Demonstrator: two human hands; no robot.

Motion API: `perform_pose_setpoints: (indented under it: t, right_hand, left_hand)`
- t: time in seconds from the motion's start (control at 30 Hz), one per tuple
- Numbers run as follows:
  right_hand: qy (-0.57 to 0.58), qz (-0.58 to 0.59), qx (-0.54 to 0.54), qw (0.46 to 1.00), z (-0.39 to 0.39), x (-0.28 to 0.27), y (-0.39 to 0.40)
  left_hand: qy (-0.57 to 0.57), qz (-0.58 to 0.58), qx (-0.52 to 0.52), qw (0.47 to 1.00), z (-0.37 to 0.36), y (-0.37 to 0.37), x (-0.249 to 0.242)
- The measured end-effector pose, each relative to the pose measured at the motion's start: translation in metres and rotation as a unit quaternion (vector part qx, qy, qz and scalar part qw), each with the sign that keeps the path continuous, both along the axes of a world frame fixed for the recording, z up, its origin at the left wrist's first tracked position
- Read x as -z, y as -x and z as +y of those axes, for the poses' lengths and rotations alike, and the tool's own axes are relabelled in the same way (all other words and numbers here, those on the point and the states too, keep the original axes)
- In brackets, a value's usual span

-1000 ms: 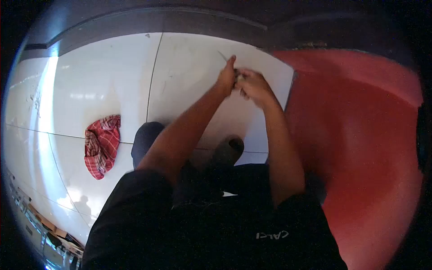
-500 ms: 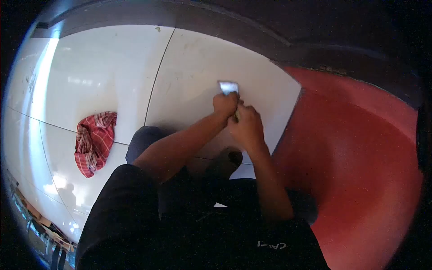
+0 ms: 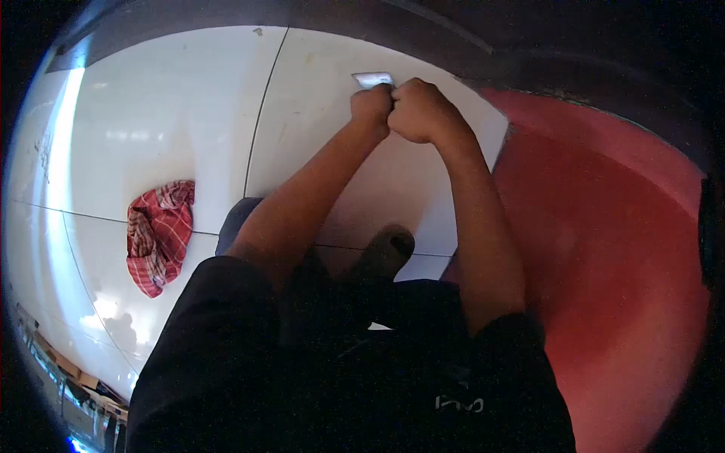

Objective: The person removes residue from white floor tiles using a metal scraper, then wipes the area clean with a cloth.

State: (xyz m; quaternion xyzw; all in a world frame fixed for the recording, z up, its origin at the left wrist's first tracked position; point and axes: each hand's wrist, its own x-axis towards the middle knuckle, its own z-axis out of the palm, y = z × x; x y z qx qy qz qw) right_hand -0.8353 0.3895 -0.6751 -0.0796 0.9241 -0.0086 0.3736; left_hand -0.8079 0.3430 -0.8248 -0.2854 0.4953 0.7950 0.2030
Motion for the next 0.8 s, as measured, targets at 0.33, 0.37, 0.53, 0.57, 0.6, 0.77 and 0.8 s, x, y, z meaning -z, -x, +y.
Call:
perform_pose_setpoints:
  t: [0.33,0.37,0.53,0.57,0.6,0.77,0.8]
  right_hand:
    - [-0.07,0.022,-0.1,0.992,0.015,0.02,-0.047]
    - [-0.075,0.009,-0.104,0.992,0.019,0.013,-0.056]
    - [-0.043,0.031,-0.139,0.989,0.026,0.002,-0.076]
    - [-0.03,0.043,-0.141,0.989,0.025,0.012,-0.067]
    - [0.029,0.106,-0.117,0.987,0.033,0.05,-0.032]
    - [-0.079,0.012,-0.185,0.98,-0.008,0.036,-0.004]
    - [-0.062,0.025,-0.212,0.975,-0.007,0.041,-0.008]
  left_hand:
    - [-0.152,-0.109,-0.052,0.981,-0.108,-0.042,-0.08]
    - [-0.015,0.093,-0.044,0.995,-0.145,-0.062,-0.062]
    - [0.708,0.012,-0.15,0.69,-0.358,-0.213,-0.072]
    - [0.801,-0.062,-0.072,0.591,-0.381,-0.258,-0.058]
    - [0.859,-0.13,0.008,0.496,-0.414,-0.317,-0.004]
    - [0.816,-0.155,-0.081,0.551,-0.4,-0.344,-0.006]
    - [0.816,-0.156,-0.086,0.55,-0.403,-0.341,-0.003]
